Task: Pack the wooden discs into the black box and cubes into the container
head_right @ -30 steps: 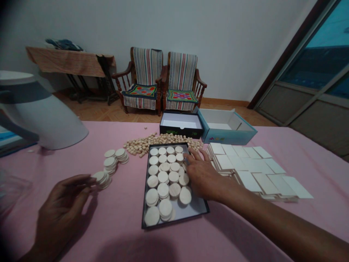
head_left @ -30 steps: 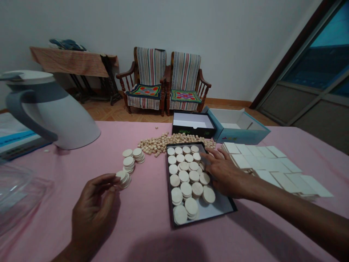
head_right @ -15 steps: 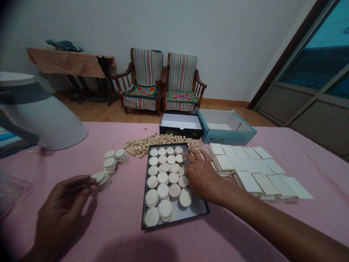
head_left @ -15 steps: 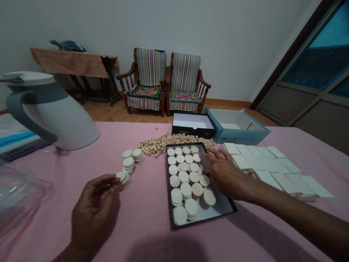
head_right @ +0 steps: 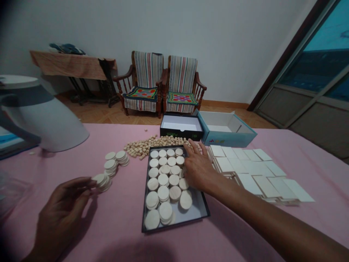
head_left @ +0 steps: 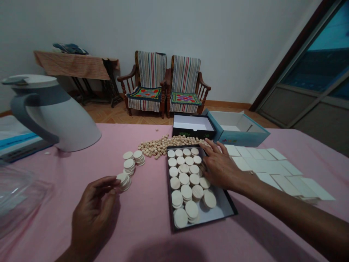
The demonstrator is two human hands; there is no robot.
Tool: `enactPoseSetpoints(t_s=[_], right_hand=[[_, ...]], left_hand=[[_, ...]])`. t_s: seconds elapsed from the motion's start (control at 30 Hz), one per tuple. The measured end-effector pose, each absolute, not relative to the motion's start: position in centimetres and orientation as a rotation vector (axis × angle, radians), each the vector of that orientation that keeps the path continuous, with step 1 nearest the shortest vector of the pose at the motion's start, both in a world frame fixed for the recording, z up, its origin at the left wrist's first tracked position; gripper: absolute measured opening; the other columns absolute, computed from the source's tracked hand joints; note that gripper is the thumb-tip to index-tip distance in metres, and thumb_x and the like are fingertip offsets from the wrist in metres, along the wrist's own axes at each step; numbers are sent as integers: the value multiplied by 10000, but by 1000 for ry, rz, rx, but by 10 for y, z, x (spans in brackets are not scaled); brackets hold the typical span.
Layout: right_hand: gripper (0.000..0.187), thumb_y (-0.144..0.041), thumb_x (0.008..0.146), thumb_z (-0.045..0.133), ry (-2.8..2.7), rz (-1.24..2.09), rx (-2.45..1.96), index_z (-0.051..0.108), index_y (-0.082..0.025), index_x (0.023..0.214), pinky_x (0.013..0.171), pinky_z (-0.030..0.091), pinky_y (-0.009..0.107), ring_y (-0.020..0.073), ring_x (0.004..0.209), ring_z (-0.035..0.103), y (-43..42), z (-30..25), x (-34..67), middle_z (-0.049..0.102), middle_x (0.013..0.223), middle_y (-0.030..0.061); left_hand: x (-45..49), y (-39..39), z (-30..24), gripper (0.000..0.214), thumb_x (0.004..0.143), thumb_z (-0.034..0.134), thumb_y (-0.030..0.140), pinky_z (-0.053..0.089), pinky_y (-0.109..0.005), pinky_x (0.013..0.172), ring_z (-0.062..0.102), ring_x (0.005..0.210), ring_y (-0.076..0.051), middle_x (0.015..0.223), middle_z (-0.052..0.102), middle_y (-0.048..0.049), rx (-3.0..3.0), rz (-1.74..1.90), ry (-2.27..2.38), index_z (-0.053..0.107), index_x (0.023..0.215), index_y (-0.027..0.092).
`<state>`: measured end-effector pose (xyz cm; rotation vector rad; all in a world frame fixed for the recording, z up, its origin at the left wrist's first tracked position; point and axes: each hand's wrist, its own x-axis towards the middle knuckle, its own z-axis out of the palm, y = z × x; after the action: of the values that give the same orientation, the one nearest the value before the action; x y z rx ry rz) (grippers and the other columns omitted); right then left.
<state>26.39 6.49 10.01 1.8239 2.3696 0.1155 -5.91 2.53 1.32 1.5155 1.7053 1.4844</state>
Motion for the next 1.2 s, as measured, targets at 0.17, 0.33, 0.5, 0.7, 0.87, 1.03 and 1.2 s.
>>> enactPoseSetpoints(t_s=[0.17, 0.33, 0.5, 0.7, 0.87, 1.03, 1.2], right_hand=[[285, -269, 701, 624, 2367, 141, 1783, 743, -116, 909, 1132, 54, 498, 326, 1434, 126, 69, 96, 265, 323, 1514, 164], [254, -234, 702, 614, 2355, 178, 1818, 745, -124, 890, 1125, 41, 488, 324, 1435, 106, 72, 88, 266, 321, 1517, 156], [177, -189, 693, 619, 2410, 203, 1860, 732, -145, 822, 1081, 87, 473, 332, 1404, 185, 67, 94, 268, 372, 1492, 138], [173, -103, 787, 553, 2492, 32, 1829, 692, -198, 746, 774, 238, 335, 191, 862, 551, 48, 109, 273, 700, 849, 61], [150, -77, 786, 574, 2533, -4, 1740, 666, -184, 735, 733, 205, 333, 168, 730, 523, 36, 98, 271, 677, 749, 41], [114, -85, 755, 620, 2540, -21, 1728, 673, -183, 780, 761, 198, 340, 185, 770, 536, 29, 91, 266, 686, 801, 48], [161, -67, 793, 576, 2547, -123, 1755, 673, -194, 776, 734, 201, 326, 153, 749, 528, 33, 100, 271, 682, 797, 26]], left_hand=[[-59, 25, 13, 253, 776, 625, 334, 557, -327, 798, 664, 855, -205, 955, 661, -47, 1547, 1495, 1714, 567, 1000, 230], [-60, 26, 14, 270, 776, 627, 342, 569, -313, 768, 667, 839, -198, 947, 668, -42, 1570, 1476, 1733, 565, 1010, 223], [-59, 27, 17, 238, 776, 615, 348, 572, -321, 769, 663, 818, -196, 923, 663, -45, 1587, 1505, 1732, 575, 968, 213], [-57, 26, 18, 235, 785, 608, 347, 575, -319, 745, 664, 816, -199, 914, 663, -48, 1589, 1515, 1727, 574, 975, 214], [-55, 26, 19, 251, 778, 616, 351, 576, -322, 747, 663, 811, -198, 919, 659, -46, 1597, 1522, 1723, 576, 983, 211], [-57, 25, 18, 241, 792, 609, 351, 572, -327, 769, 668, 828, -200, 935, 664, -48, 1588, 1499, 1725, 575, 988, 214], [-59, 25, 16, 250, 786, 614, 355, 568, -328, 771, 669, 826, -202, 929, 666, -48, 1587, 1492, 1741, 573, 992, 219]])
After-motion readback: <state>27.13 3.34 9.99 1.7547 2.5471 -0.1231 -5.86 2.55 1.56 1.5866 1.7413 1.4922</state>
